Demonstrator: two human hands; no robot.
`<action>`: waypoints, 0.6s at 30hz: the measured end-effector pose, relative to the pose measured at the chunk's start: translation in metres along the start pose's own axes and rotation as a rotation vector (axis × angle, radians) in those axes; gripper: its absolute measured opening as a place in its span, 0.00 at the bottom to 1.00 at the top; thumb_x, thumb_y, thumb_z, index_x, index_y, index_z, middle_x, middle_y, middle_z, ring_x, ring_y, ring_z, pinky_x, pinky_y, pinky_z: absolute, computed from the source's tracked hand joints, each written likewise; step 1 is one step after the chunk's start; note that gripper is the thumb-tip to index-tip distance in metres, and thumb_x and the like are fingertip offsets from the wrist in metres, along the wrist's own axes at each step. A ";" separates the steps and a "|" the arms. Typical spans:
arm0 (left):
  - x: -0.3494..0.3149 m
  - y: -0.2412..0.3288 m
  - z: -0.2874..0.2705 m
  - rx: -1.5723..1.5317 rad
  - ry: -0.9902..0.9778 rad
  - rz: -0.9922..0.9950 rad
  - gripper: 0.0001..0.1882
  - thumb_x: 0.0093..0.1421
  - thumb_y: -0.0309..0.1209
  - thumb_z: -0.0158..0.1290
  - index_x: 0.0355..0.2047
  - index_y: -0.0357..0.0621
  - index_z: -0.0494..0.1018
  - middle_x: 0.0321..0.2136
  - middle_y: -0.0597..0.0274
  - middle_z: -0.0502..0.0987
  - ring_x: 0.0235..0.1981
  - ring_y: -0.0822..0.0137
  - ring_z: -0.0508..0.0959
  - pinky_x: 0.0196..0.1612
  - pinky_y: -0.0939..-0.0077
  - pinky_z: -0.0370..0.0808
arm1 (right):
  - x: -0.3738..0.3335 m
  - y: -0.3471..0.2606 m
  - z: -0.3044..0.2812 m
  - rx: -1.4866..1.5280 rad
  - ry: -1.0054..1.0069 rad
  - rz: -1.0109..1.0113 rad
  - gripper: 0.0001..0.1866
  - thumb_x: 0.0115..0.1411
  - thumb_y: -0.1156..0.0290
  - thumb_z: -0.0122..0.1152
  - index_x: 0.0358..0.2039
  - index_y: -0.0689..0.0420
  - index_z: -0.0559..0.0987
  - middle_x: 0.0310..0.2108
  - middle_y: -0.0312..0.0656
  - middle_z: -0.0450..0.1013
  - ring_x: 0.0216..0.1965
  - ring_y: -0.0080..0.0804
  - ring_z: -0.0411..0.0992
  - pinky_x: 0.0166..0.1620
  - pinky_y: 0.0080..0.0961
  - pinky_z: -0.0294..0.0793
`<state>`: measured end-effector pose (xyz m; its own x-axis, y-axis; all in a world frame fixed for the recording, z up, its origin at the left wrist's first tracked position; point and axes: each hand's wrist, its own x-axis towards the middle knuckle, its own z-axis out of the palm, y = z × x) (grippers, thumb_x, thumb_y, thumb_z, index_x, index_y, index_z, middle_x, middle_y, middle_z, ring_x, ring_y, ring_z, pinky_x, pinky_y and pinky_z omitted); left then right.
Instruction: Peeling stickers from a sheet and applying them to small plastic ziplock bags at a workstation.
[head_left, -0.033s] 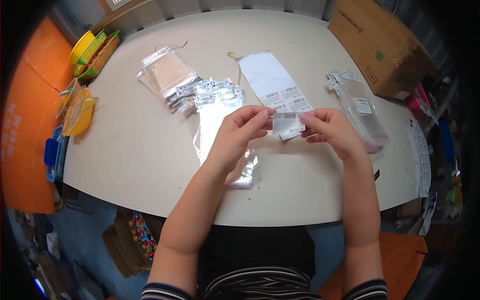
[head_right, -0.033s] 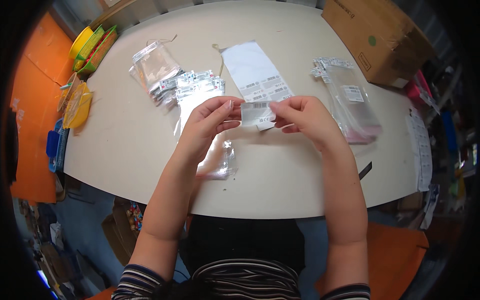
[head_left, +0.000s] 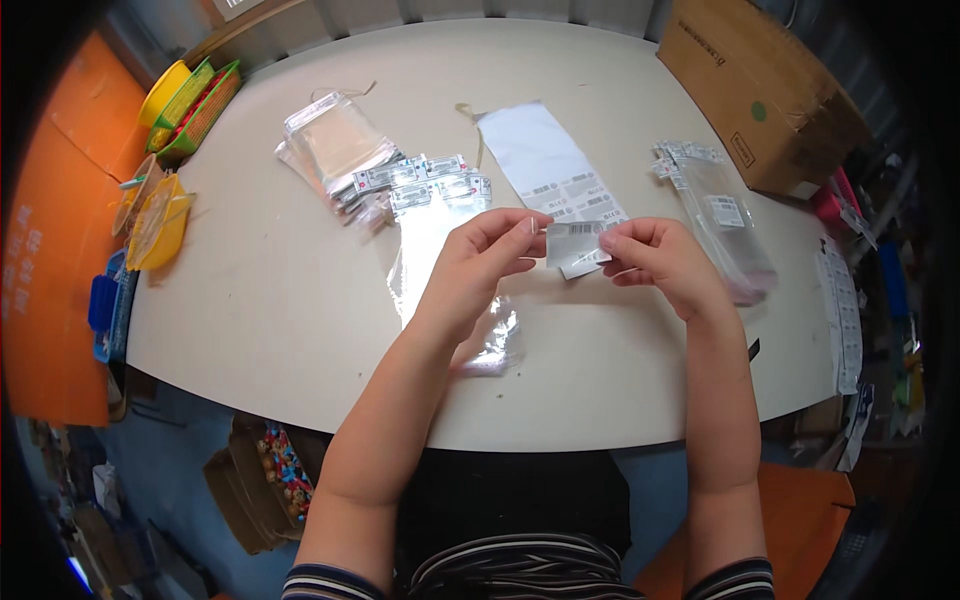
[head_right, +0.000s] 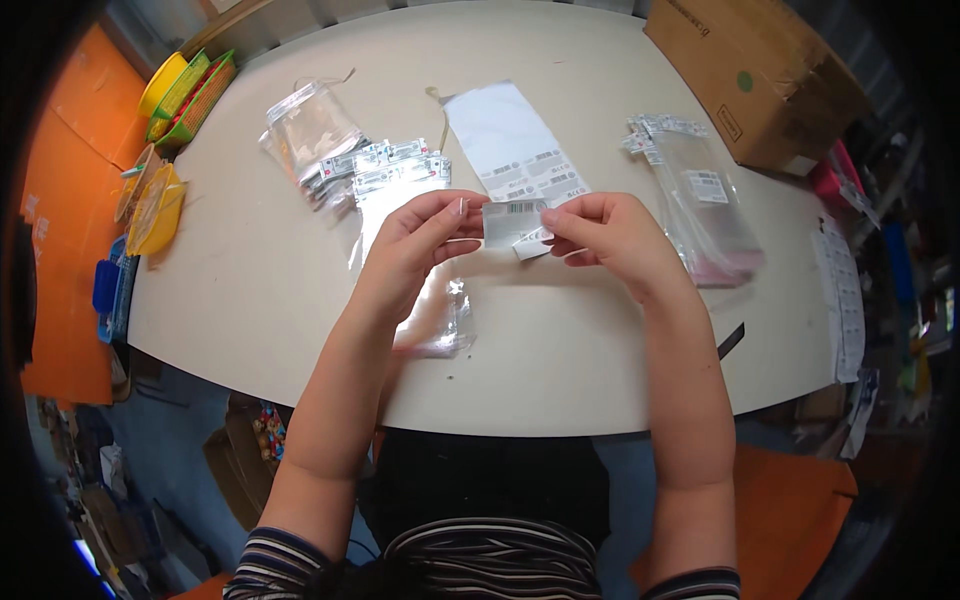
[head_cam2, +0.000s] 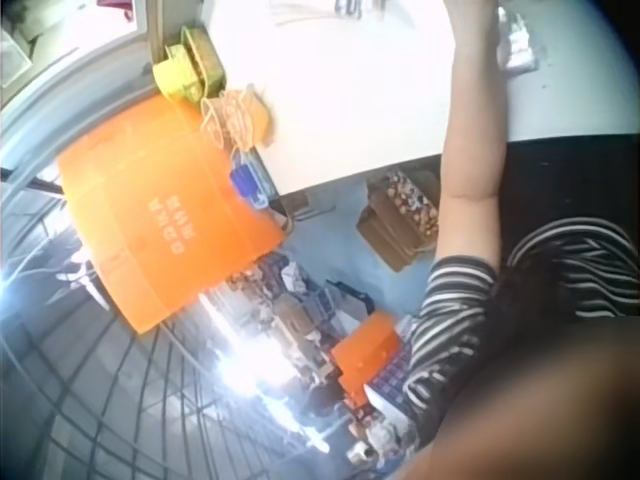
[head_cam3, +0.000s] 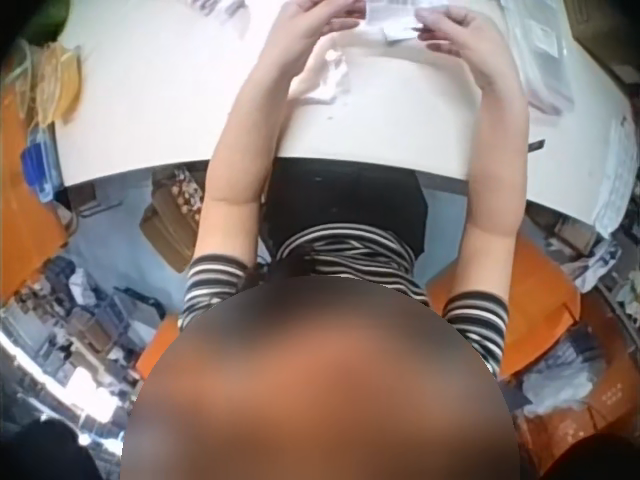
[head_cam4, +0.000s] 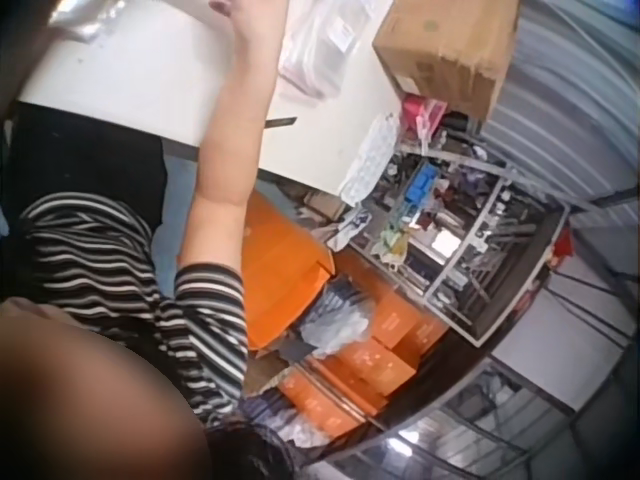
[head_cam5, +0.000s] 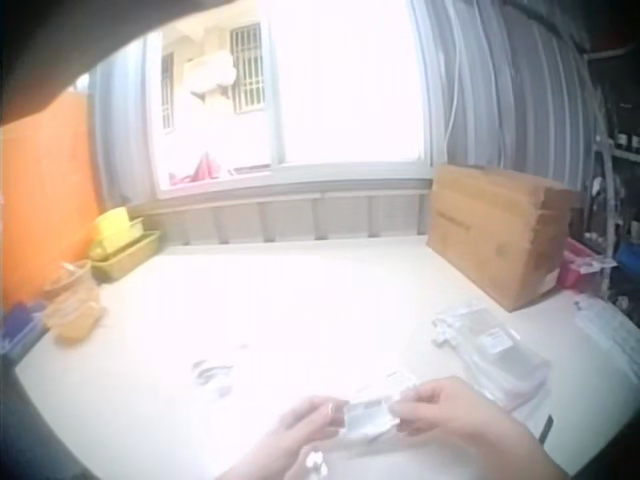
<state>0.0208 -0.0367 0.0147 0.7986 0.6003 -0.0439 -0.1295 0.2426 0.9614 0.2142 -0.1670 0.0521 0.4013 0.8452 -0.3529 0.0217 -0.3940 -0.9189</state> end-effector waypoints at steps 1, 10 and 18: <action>-0.001 0.003 0.001 0.039 0.013 0.001 0.19 0.66 0.41 0.52 0.51 0.42 0.75 0.42 0.60 0.80 0.46 0.69 0.77 0.50 0.72 0.73 | 0.001 0.005 -0.001 0.001 -0.001 -0.001 0.11 0.62 0.63 0.63 0.35 0.59 0.81 0.31 0.36 0.78 0.33 0.21 0.76 0.39 0.20 0.76; -0.039 0.009 -0.013 0.994 0.283 0.047 0.32 0.56 0.41 0.62 0.59 0.41 0.68 0.55 0.44 0.72 0.57 0.49 0.72 0.57 0.57 0.70 | -0.019 0.040 -0.015 0.066 0.204 -0.107 0.10 0.63 0.65 0.62 0.34 0.59 0.79 0.30 0.34 0.75 0.32 0.21 0.74 0.38 0.20 0.76; -0.082 -0.029 -0.005 1.127 0.392 0.218 0.14 0.62 0.33 0.56 0.45 0.39 0.75 0.52 0.46 0.75 0.57 0.40 0.71 0.60 0.52 0.67 | -0.052 0.085 -0.024 0.207 0.230 -0.062 0.09 0.66 0.64 0.57 0.35 0.57 0.77 0.30 0.34 0.75 0.31 0.20 0.74 0.35 0.19 0.76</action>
<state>-0.0434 -0.0891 -0.0108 0.5667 0.7831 0.2562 0.5008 -0.5743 0.6476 0.2170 -0.2532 -0.0039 0.6025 0.7518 -0.2679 -0.1246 -0.2430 -0.9620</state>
